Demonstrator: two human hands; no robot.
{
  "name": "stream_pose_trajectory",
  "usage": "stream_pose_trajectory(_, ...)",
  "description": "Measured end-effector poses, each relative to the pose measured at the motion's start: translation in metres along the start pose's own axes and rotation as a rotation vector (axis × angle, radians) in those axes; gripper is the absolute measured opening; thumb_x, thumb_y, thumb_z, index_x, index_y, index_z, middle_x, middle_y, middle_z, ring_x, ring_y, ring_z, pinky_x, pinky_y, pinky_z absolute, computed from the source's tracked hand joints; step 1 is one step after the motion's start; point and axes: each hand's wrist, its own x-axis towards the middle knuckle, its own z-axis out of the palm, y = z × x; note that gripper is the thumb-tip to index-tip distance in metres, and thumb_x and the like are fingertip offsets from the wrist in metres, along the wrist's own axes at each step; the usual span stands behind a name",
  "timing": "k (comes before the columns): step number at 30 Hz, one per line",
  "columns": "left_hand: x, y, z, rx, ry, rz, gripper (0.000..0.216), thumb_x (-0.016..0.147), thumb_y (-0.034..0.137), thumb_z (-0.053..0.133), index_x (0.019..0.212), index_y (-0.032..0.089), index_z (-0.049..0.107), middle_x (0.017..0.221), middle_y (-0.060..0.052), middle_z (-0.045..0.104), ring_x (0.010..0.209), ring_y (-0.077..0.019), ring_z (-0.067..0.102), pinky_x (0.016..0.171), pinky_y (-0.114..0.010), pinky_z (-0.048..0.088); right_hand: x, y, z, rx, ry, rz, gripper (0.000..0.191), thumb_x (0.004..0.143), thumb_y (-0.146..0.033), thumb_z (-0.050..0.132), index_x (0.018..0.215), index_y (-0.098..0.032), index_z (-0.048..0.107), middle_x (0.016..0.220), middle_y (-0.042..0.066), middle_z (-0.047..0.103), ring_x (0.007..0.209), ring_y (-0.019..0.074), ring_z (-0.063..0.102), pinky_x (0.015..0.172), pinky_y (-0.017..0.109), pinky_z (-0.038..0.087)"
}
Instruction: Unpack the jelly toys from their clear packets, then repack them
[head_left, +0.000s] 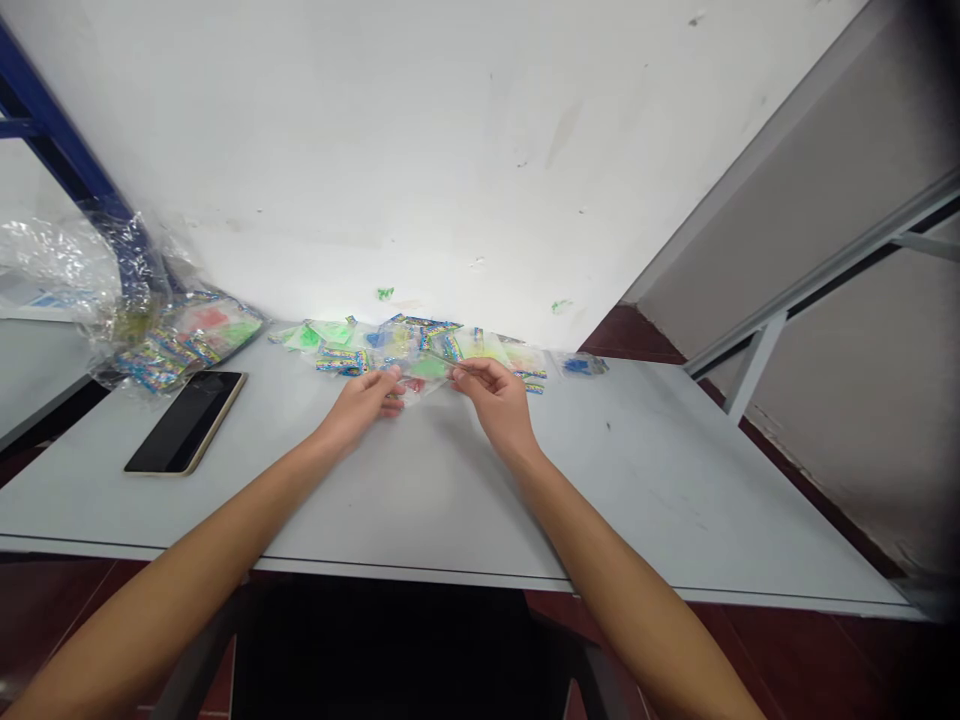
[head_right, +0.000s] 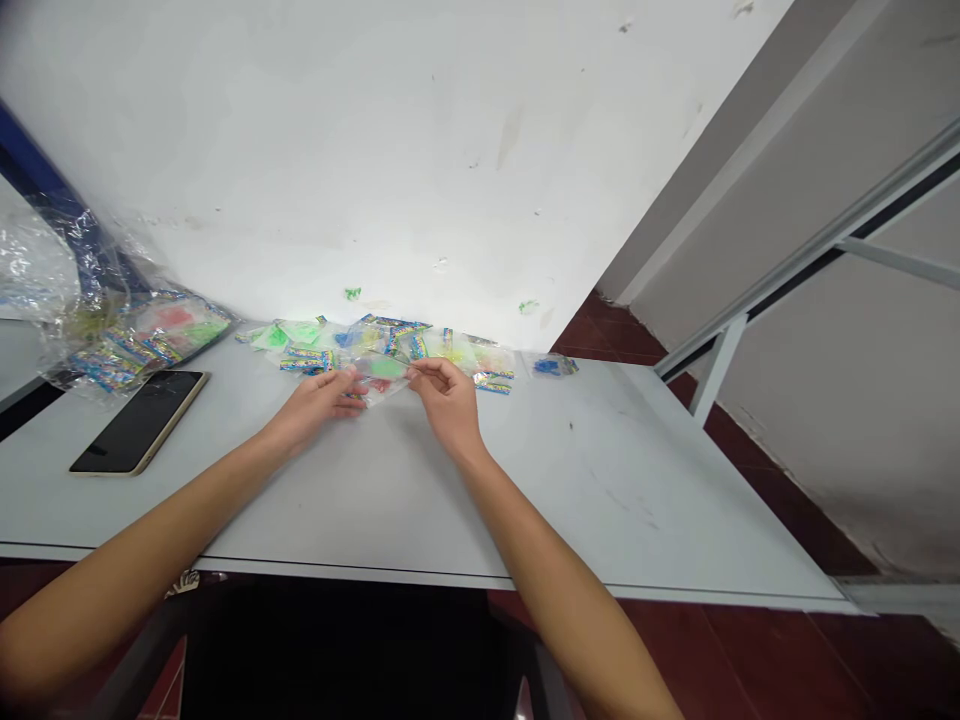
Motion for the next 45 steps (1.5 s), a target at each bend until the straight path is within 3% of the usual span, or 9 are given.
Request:
stream_pose_trajectory(4,0.001,0.005,-0.002,-0.225,-0.176,-0.099,0.061,0.082,0.070,0.053,0.095,0.012,0.066,0.098,-0.018,0.072,0.084,-0.0266,0.071,0.080,-0.040,0.054,-0.004,-0.003,0.000,-0.040,-0.127,-0.026,0.017,0.077,-0.034,0.071,0.088,-0.021,0.069,0.091,0.004,0.071,0.088,0.0184,0.067,0.084,0.035,0.054)
stream_pose_trajectory(6,0.000,0.007,-0.002,-0.301,-0.236,-0.072,0.058,0.083,0.069,0.053,0.094,0.013,0.067,0.099,-0.016,0.073,0.088,-0.0279,0.070,0.080,-0.040,0.054,-0.008,-0.004,0.003,-0.078,-0.240,-0.066,0.014,0.078,-0.031,0.069,0.088,-0.021,0.070,0.095,0.004,0.071,0.091,0.0184,0.066,0.085,0.035,0.053)
stream_pose_trajectory(11,-0.003,0.007,0.000,-0.247,-0.200,-0.038,0.031,0.076,0.036,0.074,0.097,0.014,0.068,0.097,-0.009,0.073,0.086,-0.0213,0.068,0.075,-0.031,0.052,-0.019,-0.009,0.010,-0.320,-0.469,-0.148,0.015,0.084,-0.037,0.064,0.090,-0.025,0.072,0.096,0.002,0.072,0.092,0.0177,0.065,0.082,0.032,0.052)
stream_pose_trajectory(16,-0.008,0.007,0.003,-0.153,-0.257,-0.113,0.038,0.066,0.024,0.079,0.102,0.016,0.067,0.086,-0.005,0.072,0.076,-0.0187,0.067,0.068,-0.029,0.049,-0.018,-0.007,0.009,-0.455,-0.317,-0.190,0.022,0.087,-0.044,0.063,0.097,-0.026,0.071,0.097,0.003,0.070,0.083,0.0174,0.064,0.068,0.030,0.051)
stream_pose_trajectory(22,-0.008,0.004,0.001,-0.059,-0.395,-0.096,0.042,0.065,0.029,0.082,0.103,0.018,0.069,0.097,-0.009,0.073,0.088,-0.0252,0.069,0.078,-0.037,0.050,-0.014,-0.001,0.005,-0.686,-0.247,-0.448,0.027,0.086,-0.035,0.065,0.112,-0.030,0.066,0.119,0.007,0.061,0.117,0.0246,0.055,0.097,0.040,0.046)
stream_pose_trajectory(30,-0.009,0.003,-0.002,0.010,-0.512,-0.104,0.036,0.068,0.030,0.079,0.100,0.017,0.070,0.095,-0.011,0.075,0.095,-0.0286,0.070,0.085,-0.039,0.050,-0.008,0.002,0.002,-0.598,-0.182,-0.339,0.017,0.090,-0.031,0.057,0.101,-0.026,0.069,0.096,0.004,0.069,0.085,0.0185,0.063,0.079,0.033,0.051)
stream_pose_trajectory(34,-0.009,0.002,-0.003,0.058,-0.561,-0.097,0.029,0.070,0.034,0.077,0.093,0.016,0.071,0.091,-0.011,0.075,0.091,-0.0282,0.070,0.080,-0.038,0.052,-0.009,0.000,0.003,-0.498,-0.179,-0.231,0.019,0.088,-0.034,0.059,0.101,-0.026,0.070,0.088,0.002,0.072,0.081,0.0178,0.065,0.073,0.031,0.051)
stream_pose_trajectory(37,-0.010,0.003,-0.003,0.089,-0.583,-0.082,0.031,0.073,0.040,0.075,0.093,0.017,0.071,0.089,-0.010,0.075,0.085,-0.0254,0.070,0.078,-0.037,0.052,-0.010,-0.002,0.004,-0.448,-0.206,-0.245,0.022,0.086,-0.036,0.062,0.104,-0.026,0.070,0.083,0.002,0.071,0.078,0.0174,0.065,0.071,0.030,0.051)
stream_pose_trajectory(45,-0.010,0.004,0.000,0.118,-0.561,-0.067,0.032,0.073,0.045,0.075,0.087,0.017,0.070,0.080,-0.007,0.072,0.070,-0.0193,0.065,0.068,-0.031,0.047,-0.008,-0.001,0.003,-0.378,-0.171,-0.204,0.022,0.086,-0.031,0.058,0.105,-0.026,0.067,0.097,0.004,0.068,0.081,0.0161,0.063,0.070,0.029,0.052)
